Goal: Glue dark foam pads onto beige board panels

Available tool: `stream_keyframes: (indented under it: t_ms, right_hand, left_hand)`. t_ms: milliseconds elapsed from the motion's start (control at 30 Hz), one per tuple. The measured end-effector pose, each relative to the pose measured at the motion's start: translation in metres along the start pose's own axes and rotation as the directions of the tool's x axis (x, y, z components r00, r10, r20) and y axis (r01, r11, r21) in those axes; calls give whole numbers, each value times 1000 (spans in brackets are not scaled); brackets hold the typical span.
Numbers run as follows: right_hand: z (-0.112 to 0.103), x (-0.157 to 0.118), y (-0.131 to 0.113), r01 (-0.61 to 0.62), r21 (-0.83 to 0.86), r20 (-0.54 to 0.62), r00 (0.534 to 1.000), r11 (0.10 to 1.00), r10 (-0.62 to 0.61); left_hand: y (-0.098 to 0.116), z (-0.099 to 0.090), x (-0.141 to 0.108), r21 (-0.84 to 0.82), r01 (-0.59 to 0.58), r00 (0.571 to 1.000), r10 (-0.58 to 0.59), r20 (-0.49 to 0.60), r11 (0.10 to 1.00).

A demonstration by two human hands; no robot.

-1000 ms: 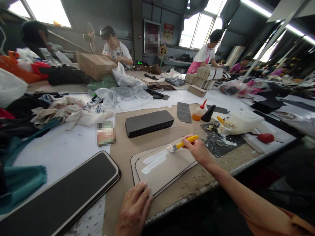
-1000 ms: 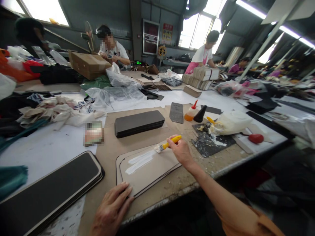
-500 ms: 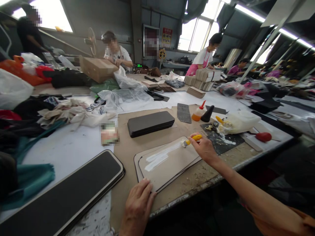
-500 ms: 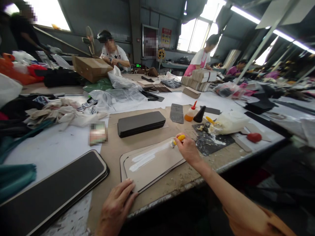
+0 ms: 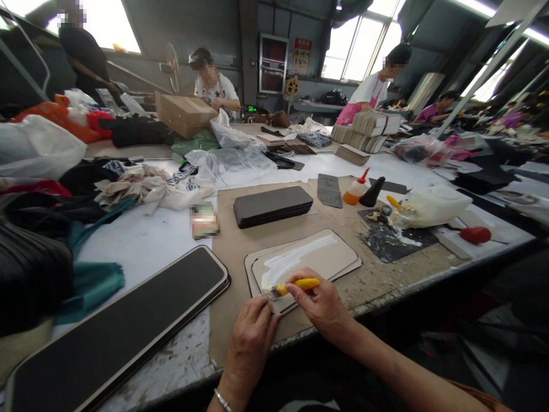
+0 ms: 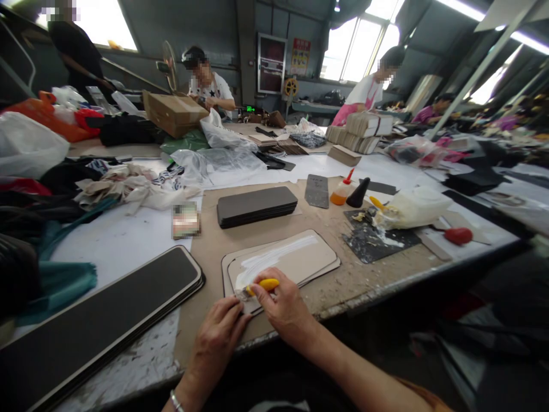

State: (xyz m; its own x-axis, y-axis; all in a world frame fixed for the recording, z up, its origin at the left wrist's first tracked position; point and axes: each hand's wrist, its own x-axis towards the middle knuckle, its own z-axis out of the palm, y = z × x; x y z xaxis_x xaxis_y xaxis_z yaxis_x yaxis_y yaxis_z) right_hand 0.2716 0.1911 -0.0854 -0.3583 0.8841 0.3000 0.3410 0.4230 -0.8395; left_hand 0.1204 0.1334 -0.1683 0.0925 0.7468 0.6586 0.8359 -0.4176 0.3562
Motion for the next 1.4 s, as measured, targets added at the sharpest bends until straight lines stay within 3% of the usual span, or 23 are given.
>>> stream_keyframes:
  t_ms: [100,200,367,500,633,733,800,900,1067,1167,1300,1400]
  right_hand:
    - [-22,-7,12,-71,-62,-61,996,996,68]
    - [-58,-6,36,-130,-213,-183,979,968,91]
    - [-123,8,78,-270,-419,-428,901,867,74]
    - [-148,18,92,-275,-497,-481,877,823,3]
    - [-139,23,87,-136,-556,-395,911,820,-117]
    - [-130,28,84,-111,-505,-304,951,856,-56]
    - [-130,37,84,-129,-470,-312,950,873,-28]
    - [-135,56,89,-73,-493,-335,936,867,-112]
    - [-125,75,93,23,-485,-240,958,874,-158]
    - [-100,67,80,59,-398,-167,977,915,-136]
    - [-64,38,47,35,-159,-68,997,987,-47]
    - [-60,19,36,2,-55,-11,1000,998,-2]
  left_hand:
    - [-1,0,-1,10,-18,1000,18,-3,1000]
    - [-1,-1,-1,24,-49,999,49,-15,999]
    - [-1,-1,1,38,-74,996,76,-44,997]
    - [0,-1,3,56,-82,995,86,-56,995]
    - [-1,-2,2,97,-109,992,115,-59,989]
    - [-2,-1,1,110,-134,989,140,-56,985]
    - [-2,-1,1,107,-134,988,141,-64,985]
    - [-2,-1,2,105,-136,987,144,-75,985]
    - [-2,-1,3,117,-152,984,162,-79,981]
    - [-2,0,3,119,-138,986,148,-77,983]
    - [0,-1,2,111,-120,991,126,-47,987]
    - [0,-2,2,113,-130,990,134,-33,985]
